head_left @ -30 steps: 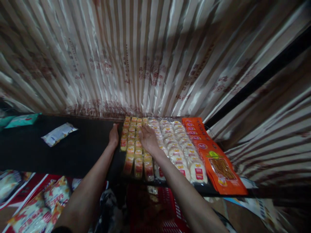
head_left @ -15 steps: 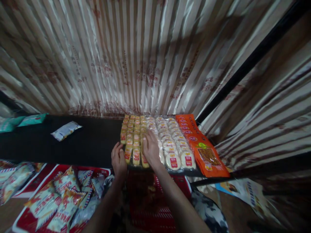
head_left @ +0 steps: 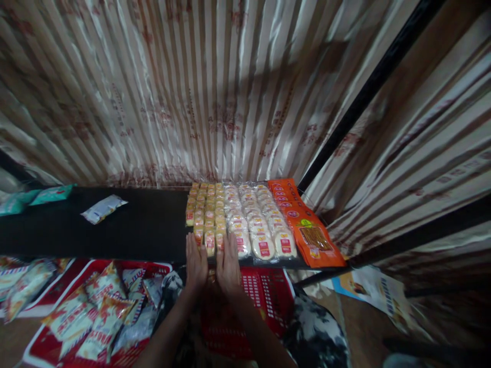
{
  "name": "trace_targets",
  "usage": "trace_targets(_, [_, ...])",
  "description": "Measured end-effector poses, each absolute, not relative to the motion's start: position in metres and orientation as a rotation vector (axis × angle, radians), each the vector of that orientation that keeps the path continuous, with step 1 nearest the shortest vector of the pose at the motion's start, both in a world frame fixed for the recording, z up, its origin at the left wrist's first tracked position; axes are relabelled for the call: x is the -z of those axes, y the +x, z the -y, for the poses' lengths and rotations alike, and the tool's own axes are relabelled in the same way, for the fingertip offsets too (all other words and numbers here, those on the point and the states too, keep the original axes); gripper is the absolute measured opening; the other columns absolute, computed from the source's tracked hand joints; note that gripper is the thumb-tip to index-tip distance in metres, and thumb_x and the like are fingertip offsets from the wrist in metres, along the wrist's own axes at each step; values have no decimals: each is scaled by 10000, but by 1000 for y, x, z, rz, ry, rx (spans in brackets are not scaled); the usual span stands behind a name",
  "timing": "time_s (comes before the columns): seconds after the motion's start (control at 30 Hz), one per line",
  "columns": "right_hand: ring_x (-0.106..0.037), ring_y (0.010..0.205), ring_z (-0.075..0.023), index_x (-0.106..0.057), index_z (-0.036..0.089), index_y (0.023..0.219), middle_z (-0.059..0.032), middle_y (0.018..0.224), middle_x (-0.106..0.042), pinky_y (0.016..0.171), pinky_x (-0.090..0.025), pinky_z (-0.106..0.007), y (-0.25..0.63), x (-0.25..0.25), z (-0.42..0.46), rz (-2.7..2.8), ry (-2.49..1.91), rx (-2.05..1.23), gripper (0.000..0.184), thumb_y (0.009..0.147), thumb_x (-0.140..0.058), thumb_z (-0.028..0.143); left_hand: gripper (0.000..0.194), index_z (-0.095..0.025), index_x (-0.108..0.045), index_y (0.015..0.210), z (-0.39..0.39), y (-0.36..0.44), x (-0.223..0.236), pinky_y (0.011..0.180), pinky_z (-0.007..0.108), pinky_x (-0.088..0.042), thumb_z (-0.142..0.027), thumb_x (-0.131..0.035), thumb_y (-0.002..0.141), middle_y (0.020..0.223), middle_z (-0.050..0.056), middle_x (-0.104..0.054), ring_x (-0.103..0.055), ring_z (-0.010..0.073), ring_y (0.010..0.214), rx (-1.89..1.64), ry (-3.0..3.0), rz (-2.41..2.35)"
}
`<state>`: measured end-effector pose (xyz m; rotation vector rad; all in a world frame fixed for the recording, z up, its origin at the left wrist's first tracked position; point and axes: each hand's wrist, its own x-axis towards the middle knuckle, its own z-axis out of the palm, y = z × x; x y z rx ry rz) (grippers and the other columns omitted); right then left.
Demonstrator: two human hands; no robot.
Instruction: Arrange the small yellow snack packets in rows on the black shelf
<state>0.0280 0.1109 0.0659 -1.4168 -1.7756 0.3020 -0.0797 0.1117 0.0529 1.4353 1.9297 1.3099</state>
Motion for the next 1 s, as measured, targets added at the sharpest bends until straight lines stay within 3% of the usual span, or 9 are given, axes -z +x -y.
trace_targets(0.13, [-118, 1384, -249, -223, 108, 1417, -144, 1499, -159, 1074, -272, -519, 23, -62, -117, 1763, -1406, -297, 519, 933, -246, 293, 617, -95, -195, 1411, -116, -76, -51, 1141, 449, -121, -414, -261, 887, 1490, 164, -188, -116, 222, 1387, -1310, 1437, -1902])
trace_targets(0.4, [-130, 1381, -257, -133, 107, 1436, -159, 1495, -164, 1065, -276, -539, 19, -53, -122, 1762, -1353, -222, 539, 935, -238, 278, 631, -39, -194, 1401, -118, -79, -44, 1125, 498, -136, -369, -312, 876, 1477, 218, -181, -91, 263, 1386, -1325, 1599, -1979])
trace_targets(0.53, [-72, 1389, -251, -58, 132, 1445, -139, 1513, -88, 1071, -259, -549, 15, -54, -129, 1780, -1322, -175, 543, 940, -220, 246, 631, -14, -210, 1389, -121, -82, -47, 1117, 501, -157, -369, -310, 877, 1462, 242, -207, -114, 273, 1383, -1308, 1705, -2047])
trace_targets(0.63, [-54, 1391, -247, -70, 135, 1444, -129, 1517, -60, 1080, -238, -549, 11, -57, -136, 1768, -1337, -174, 539, 941, -223, 256, 632, -1, -221, 1383, -125, -85, -50, 1117, 484, -172, -377, -297, 881, 1455, 250, -218, -138, 269, 1380, -1304, 1719, -2089])
trace_targets(0.83, [-111, 1386, -233, -142, 110, 1435, -139, 1496, -176, 1087, -247, -533, 7, -55, -146, 1787, -1347, -236, 531, 938, -221, 282, 602, -51, -249, 1388, -129, -86, -49, 1108, 473, -202, -379, -280, 885, 1438, 217, -291, -232, 251, 1359, -1301, 1732, -2033])
trace_targets(1.0, [-97, 1387, -235, -110, 133, 1441, -134, 1496, -179, 1078, -257, -543, 7, -53, -149, 1809, -1353, -235, 526, 936, -195, 251, 619, -31, -249, 1383, -129, -86, -49, 1109, 462, -206, -396, -273, 885, 1449, 232, -253, -206, 260, 1367, -1310, 1713, -2037])
